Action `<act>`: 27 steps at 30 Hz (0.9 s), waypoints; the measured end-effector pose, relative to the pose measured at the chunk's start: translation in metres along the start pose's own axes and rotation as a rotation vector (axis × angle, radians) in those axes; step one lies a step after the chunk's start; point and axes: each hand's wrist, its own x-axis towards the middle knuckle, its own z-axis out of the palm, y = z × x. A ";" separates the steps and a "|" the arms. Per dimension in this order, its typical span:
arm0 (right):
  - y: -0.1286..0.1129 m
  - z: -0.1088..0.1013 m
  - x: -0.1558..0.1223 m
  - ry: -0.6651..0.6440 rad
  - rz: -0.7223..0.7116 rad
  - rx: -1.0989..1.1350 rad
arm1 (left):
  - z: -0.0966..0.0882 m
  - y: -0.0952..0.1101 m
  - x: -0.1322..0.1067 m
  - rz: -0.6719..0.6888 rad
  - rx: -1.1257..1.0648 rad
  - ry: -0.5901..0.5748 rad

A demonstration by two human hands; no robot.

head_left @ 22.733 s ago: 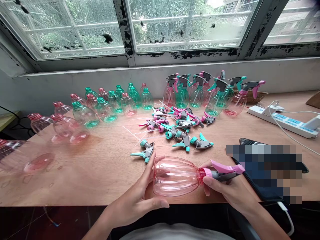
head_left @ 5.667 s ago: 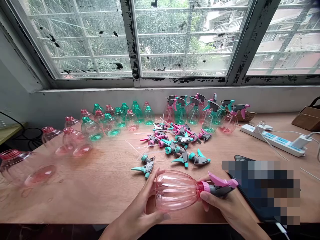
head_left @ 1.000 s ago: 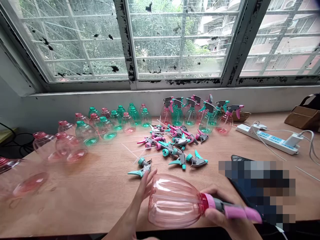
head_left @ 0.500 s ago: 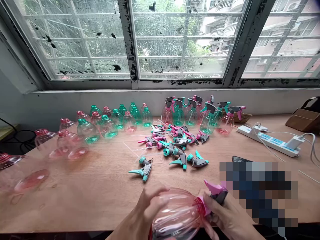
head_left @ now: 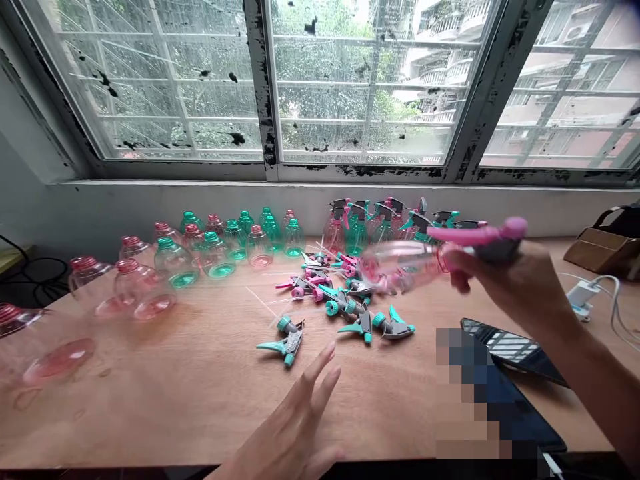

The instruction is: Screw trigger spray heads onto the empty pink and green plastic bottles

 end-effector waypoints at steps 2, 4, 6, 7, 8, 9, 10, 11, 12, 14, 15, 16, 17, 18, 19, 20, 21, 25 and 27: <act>0.009 0.002 0.042 0.028 -0.155 -0.246 | -0.001 -0.001 0.001 -0.042 0.030 -0.114; 0.022 0.014 0.079 -0.014 -0.197 -0.374 | -0.004 0.000 0.002 -0.072 0.052 -0.174; 0.037 0.033 0.107 -0.108 -0.234 -0.521 | -0.006 0.002 0.001 -0.083 0.065 -0.187; 0.044 0.043 0.118 -0.155 -0.241 -0.592 | -0.007 0.002 0.000 -0.087 0.068 -0.181; 0.051 0.054 0.126 -0.203 -0.239 -0.657 | -0.007 0.002 -0.001 -0.092 0.069 -0.174; 0.056 0.065 0.133 -0.247 -0.232 -0.715 | -0.007 0.002 -0.002 -0.098 0.067 -0.169; 0.061 0.075 0.139 -0.285 -0.223 -0.768 | -0.006 0.001 -0.004 -0.099 0.059 -0.170; 0.065 0.084 0.143 -0.320 -0.213 -0.812 | -0.006 0.000 -0.005 -0.101 0.048 -0.178; 0.068 0.092 0.147 -0.352 -0.203 -0.850 | -0.005 -0.001 -0.005 -0.108 0.038 -0.186; 0.074 0.105 0.153 -0.408 -0.182 -0.907 | -0.005 -0.002 -0.005 -0.128 0.026 -0.206; 0.076 0.109 0.156 -0.432 -0.170 -0.928 | -0.006 -0.002 -0.005 -0.141 0.024 -0.215; 0.079 0.112 0.159 -0.453 -0.156 -0.946 | -0.006 -0.002 -0.004 -0.154 0.023 -0.226; 0.082 0.115 0.161 -0.471 -0.140 -0.960 | -0.007 -0.001 -0.003 -0.164 0.022 -0.236; 0.086 0.117 0.164 -0.485 -0.124 -0.971 | -0.008 0.000 -0.001 -0.167 0.017 -0.249; 0.089 0.118 0.167 -0.496 -0.105 -0.979 | -0.009 0.001 0.000 -0.172 0.014 -0.256; 0.092 0.119 0.170 -0.502 -0.084 -0.985 | -0.010 0.002 0.001 -0.177 0.011 -0.258; 0.095 0.119 0.173 -0.502 -0.063 -0.989 | -0.011 0.003 0.001 -0.177 0.009 -0.253; 0.104 0.117 0.180 -0.448 0.021 -1.013 | -0.011 0.003 0.001 -0.154 0.010 -0.230; 0.106 0.115 0.180 -0.404 0.037 -1.029 | -0.010 0.002 0.000 -0.130 0.025 -0.211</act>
